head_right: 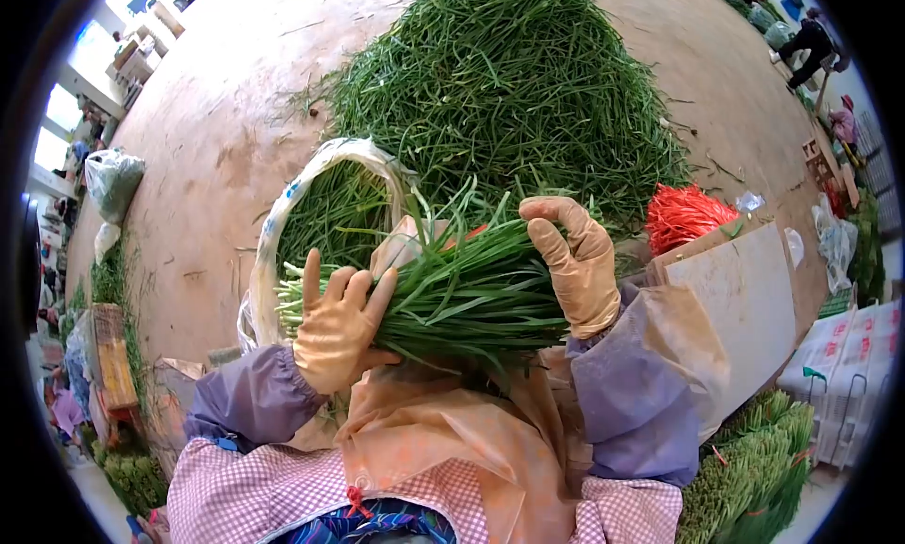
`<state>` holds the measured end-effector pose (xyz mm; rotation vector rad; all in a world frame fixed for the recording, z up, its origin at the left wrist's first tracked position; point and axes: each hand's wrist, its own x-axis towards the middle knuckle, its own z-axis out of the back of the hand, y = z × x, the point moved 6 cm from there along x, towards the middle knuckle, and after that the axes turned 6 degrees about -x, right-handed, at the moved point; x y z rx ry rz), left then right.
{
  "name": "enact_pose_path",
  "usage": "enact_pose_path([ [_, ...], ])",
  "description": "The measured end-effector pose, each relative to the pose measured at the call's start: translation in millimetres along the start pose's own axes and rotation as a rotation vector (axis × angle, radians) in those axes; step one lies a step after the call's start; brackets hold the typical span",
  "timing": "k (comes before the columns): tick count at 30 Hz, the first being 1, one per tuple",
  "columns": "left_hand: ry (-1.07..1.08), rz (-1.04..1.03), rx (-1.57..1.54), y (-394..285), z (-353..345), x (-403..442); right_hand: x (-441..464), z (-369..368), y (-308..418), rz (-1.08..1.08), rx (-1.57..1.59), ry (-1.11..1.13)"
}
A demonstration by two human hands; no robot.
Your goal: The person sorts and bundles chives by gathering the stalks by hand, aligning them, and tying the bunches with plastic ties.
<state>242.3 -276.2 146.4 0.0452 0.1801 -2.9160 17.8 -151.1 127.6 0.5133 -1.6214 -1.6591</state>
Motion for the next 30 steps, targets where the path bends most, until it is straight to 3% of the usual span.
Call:
enact_pose_path([
  [2,0.004,-0.039,-0.079,-1.5,5.2,7.7,1.8,-9.0,4.4,0.012,0.029,0.087],
  [4,-0.041,-0.11,-0.165,-2.2,4.3,13.8,3.5,-20.0,5.3,0.086,-0.401,0.183],
  [7,-0.011,-0.093,-0.176,-8.6,-7.1,12.2,2.3,-38.5,-11.8,-0.119,-0.499,0.287],
  [10,-0.007,-0.072,-0.128,-17.5,-7.6,11.3,-10.5,-44.8,-33.9,-0.31,-0.164,0.145],
  [15,-0.051,-0.07,-0.106,-34.9,-6.2,14.4,-23.8,-46.5,-55.7,-0.433,0.227,-0.008],
  [24,-0.093,-0.071,-0.066,-36.9,-18.5,20.2,-35.9,8.7,-80.4,-0.261,0.171,-0.602],
  [28,-0.097,-0.081,-0.036,-33.1,-20.8,19.0,-34.7,91.2,-117.4,-0.286,0.061,-0.788],
  [30,-0.103,-0.072,-0.022,-31.3,-22.9,15.9,-36.8,122.6,-98.6,-0.142,-0.037,-0.839],
])
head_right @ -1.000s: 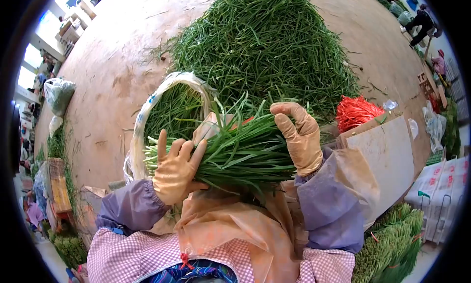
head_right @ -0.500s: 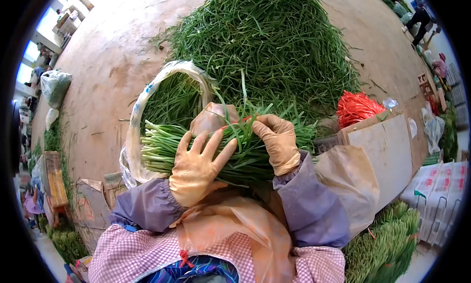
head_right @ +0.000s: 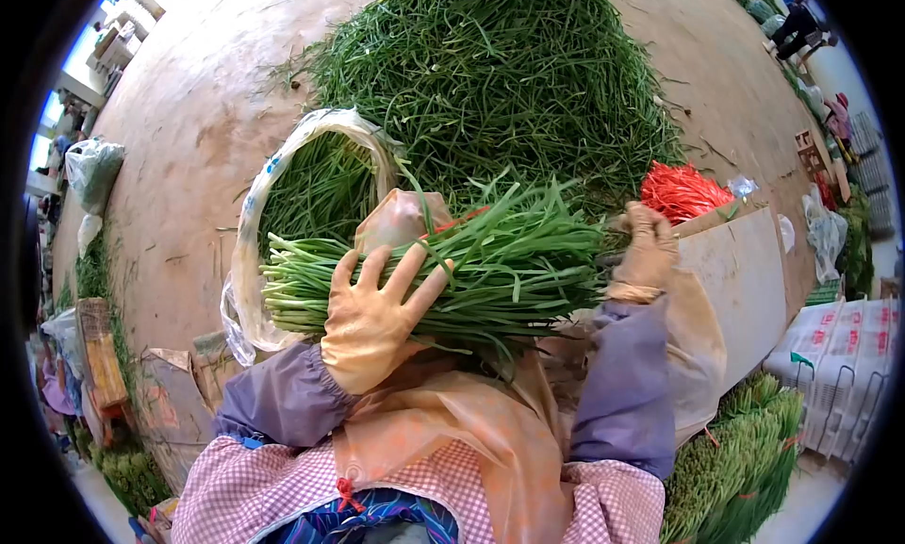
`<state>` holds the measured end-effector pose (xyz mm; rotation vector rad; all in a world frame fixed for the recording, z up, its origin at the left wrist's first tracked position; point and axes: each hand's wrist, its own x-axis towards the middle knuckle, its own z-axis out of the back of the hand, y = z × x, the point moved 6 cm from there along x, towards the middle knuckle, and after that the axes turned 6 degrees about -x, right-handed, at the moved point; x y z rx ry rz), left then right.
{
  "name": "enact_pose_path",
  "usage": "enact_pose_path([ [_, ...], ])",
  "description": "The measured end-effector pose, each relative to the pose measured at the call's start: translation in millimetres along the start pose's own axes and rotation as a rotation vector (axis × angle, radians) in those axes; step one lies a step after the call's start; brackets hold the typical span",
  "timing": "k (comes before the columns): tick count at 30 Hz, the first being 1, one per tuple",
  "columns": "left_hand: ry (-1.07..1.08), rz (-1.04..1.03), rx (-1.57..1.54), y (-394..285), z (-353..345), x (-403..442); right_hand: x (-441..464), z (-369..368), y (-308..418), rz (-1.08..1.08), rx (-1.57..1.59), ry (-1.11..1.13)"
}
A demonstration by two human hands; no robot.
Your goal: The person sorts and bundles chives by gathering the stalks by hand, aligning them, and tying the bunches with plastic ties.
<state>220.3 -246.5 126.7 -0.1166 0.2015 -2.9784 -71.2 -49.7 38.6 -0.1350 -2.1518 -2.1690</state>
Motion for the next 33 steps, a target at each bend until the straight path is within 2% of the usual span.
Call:
enact_pose_path([
  [2,0.019,0.012,0.005,-0.3,0.0,0.2,-3.6,-1.0,32.9,-0.034,0.062,0.087],
  [5,0.032,0.027,0.001,-1.3,-0.8,2.5,-54.2,-41.9,92.1,-0.078,-0.144,0.682],
  [6,0.034,0.027,0.005,-1.6,-1.0,2.6,-76.8,-52.3,96.0,-0.182,-0.325,0.9],
  [7,0.035,0.027,0.008,-2.3,-1.0,2.7,-98.0,-60.2,89.5,-0.175,-0.234,1.013],
  [8,0.033,0.03,0.007,-2.9,-0.9,3.2,-107.0,-65.2,86.1,-0.088,-0.368,1.064],
  [10,0.031,0.039,0.004,-3.1,-2.0,3.2,-125.8,-79.1,78.9,-0.198,-0.141,0.983],
  [13,0.005,0.029,0.041,-7.6,-4.0,0.4,-137.6,-98.6,78.4,-0.157,-0.022,0.913],
  [16,-0.049,0.002,0.035,-11.0,-3.2,-2.5,-146.2,-110.0,94.7,0.056,-0.394,0.968],
  [17,-0.055,0.006,0.026,-10.1,-4.9,-4.6,-153.2,-109.2,101.4,0.264,-0.397,0.892],
  [20,-0.061,0.004,0.075,-9.4,-16.2,-9.2,-169.0,-116.5,108.3,0.331,-0.563,1.007],
  [21,-0.063,0.008,0.073,-9.6,-15.8,-9.0,-170.3,-116.3,107.8,0.503,-0.546,0.952],
  [24,-0.071,0.023,0.066,-11.0,-9.4,-7.8,-157.9,-103.1,93.3,0.076,-0.218,0.866],
  [26,-0.057,0.048,0.04,-8.1,-5.8,-9.0,-150.5,-88.6,89.3,-0.418,0.058,0.835],
  [28,-0.055,0.057,0.017,-7.7,-6.3,-10.6,-152.1,-80.1,63.9,-0.572,0.308,0.757],
  [33,-0.117,0.037,0.064,-13.4,-11.0,-15.1,-143.9,-63.5,53.2,-0.5,0.436,0.552],
])
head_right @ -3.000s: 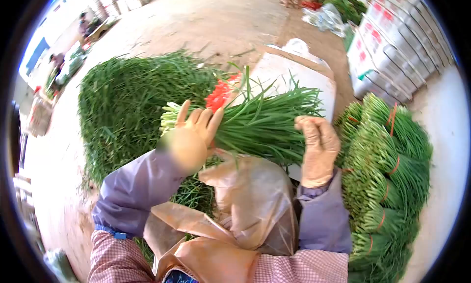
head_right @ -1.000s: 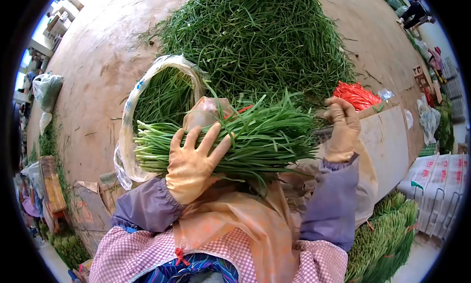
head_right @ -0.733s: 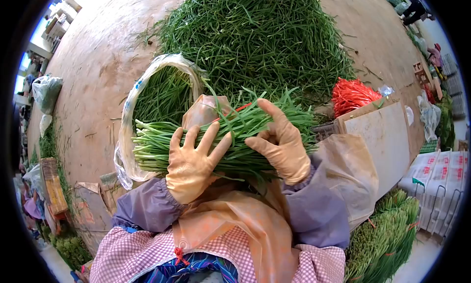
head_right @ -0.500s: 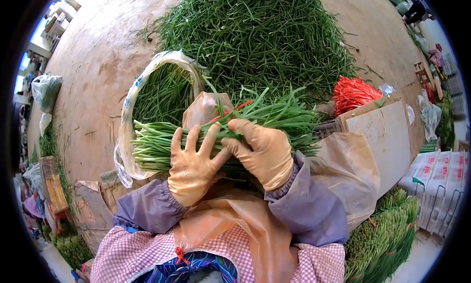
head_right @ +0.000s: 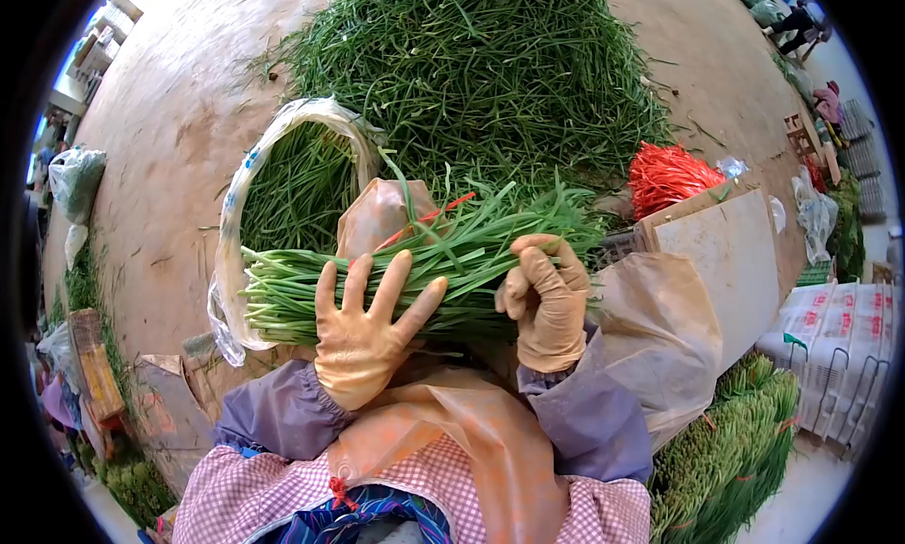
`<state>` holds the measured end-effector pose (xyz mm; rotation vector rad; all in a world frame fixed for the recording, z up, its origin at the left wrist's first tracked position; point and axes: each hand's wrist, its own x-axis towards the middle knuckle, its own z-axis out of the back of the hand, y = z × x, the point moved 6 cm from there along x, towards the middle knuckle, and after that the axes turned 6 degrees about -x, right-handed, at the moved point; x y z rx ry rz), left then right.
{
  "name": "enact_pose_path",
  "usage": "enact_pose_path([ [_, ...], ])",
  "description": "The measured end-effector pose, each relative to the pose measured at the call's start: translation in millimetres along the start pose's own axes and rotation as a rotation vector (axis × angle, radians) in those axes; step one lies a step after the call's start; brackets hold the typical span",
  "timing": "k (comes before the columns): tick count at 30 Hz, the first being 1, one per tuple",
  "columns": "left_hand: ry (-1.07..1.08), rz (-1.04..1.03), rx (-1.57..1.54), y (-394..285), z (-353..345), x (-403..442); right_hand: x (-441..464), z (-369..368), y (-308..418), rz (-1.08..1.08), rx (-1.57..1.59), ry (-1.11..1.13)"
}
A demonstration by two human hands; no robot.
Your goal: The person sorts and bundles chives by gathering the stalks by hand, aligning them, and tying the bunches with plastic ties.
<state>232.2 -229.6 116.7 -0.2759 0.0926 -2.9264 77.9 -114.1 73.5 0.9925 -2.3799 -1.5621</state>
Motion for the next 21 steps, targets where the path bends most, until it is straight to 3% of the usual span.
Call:
enact_pose_path([
  [2,0.018,0.001,-0.019,1.4,1.3,-0.9,-2.2,8.1,6.8,0.062,-0.13,-0.031],
  [5,0.019,-0.003,0.014,3.5,-2.7,-4.3,-9.8,11.9,31.0,0.443,-0.781,-0.18],
  [7,0.046,0.005,0.016,3.8,-1.1,-6.1,-2.8,47.0,52.7,0.421,-0.676,-0.428],
  [11,0.04,-0.003,0.014,4.3,-0.6,-7.6,16.6,141.8,94.1,0.512,-0.468,-0.554],
  [14,-0.011,-0.022,0.048,-0.1,-2.5,-8.0,14.6,74.8,100.0,0.257,-0.549,-0.181],
  [17,-0.013,-0.031,0.023,-2.9,-1.9,-7.5,18.0,18.1,84.3,-0.109,-0.791,0.054],
  [19,-0.007,-0.037,0.04,-2.5,-0.5,-7.5,31.0,3.5,60.9,0.033,-1.019,0.147],
  [21,0.003,-0.031,0.04,0.1,0.7,-8.0,29.8,-13.4,47.7,0.168,-1.047,0.223],
])
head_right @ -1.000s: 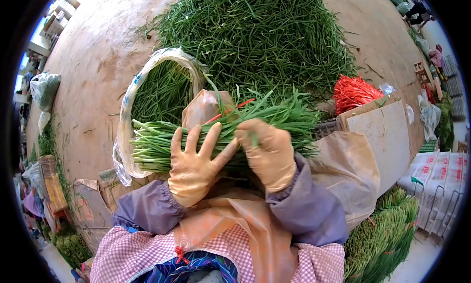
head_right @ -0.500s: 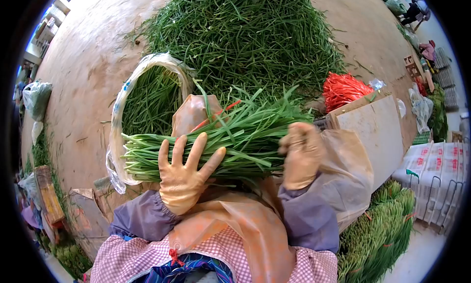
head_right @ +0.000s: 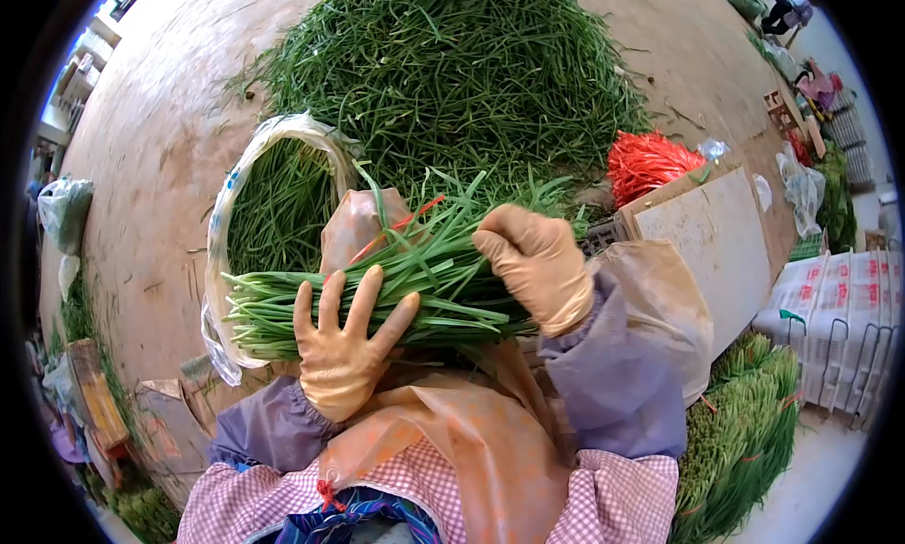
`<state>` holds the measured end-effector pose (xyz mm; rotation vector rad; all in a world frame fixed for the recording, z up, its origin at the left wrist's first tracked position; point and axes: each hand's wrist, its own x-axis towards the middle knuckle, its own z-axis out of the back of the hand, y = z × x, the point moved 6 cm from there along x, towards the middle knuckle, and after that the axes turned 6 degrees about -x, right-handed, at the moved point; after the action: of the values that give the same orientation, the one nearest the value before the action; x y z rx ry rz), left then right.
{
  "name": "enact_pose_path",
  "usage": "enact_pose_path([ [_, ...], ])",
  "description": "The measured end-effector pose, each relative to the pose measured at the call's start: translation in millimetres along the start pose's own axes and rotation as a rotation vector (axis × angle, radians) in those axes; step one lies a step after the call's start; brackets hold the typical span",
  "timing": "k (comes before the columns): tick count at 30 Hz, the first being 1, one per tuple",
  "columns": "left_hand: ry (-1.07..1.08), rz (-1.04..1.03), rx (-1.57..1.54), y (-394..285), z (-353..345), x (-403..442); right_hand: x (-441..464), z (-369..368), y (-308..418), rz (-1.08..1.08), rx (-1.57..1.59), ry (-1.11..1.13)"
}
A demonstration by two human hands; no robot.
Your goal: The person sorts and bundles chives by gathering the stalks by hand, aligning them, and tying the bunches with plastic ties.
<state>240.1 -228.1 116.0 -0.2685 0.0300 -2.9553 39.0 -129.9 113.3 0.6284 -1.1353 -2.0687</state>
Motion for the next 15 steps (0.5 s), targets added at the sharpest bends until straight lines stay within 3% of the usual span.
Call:
enact_pose_path([
  [2,0.02,0.007,-0.027,1.3,0.4,-0.7,-3.9,-0.4,10.0,0.282,-0.275,-0.168],
  [3,0.034,0.019,-0.052,2.5,0.1,-1.1,-3.7,8.2,5.7,0.262,-0.342,-0.233],
  [4,0.029,0.02,-0.057,3.1,-0.1,-1.1,-3.9,22.8,1.4,0.423,-0.49,-0.459],
  [6,0.012,0.029,-0.067,6.2,0.5,-0.8,-2.5,74.9,-30.1,0.251,-0.506,-0.734],
  [7,0.013,0.032,-0.075,6.7,-0.8,-1.9,-3.4,100.0,-56.2,-0.026,-0.107,-0.784],
  [10,0.039,0.029,-0.062,5.9,-1.1,-0.9,-10.7,121.5,-52.0,-0.017,0.344,-0.611],
  [11,0.03,0.038,-0.083,5.5,-0.7,-0.2,-13.1,111.1,-45.2,-0.126,0.387,-0.432],
  [15,0.025,0.076,-0.062,3.0,1.6,2.7,-15.2,59.5,-38.2,-0.256,0.203,-0.102],
])
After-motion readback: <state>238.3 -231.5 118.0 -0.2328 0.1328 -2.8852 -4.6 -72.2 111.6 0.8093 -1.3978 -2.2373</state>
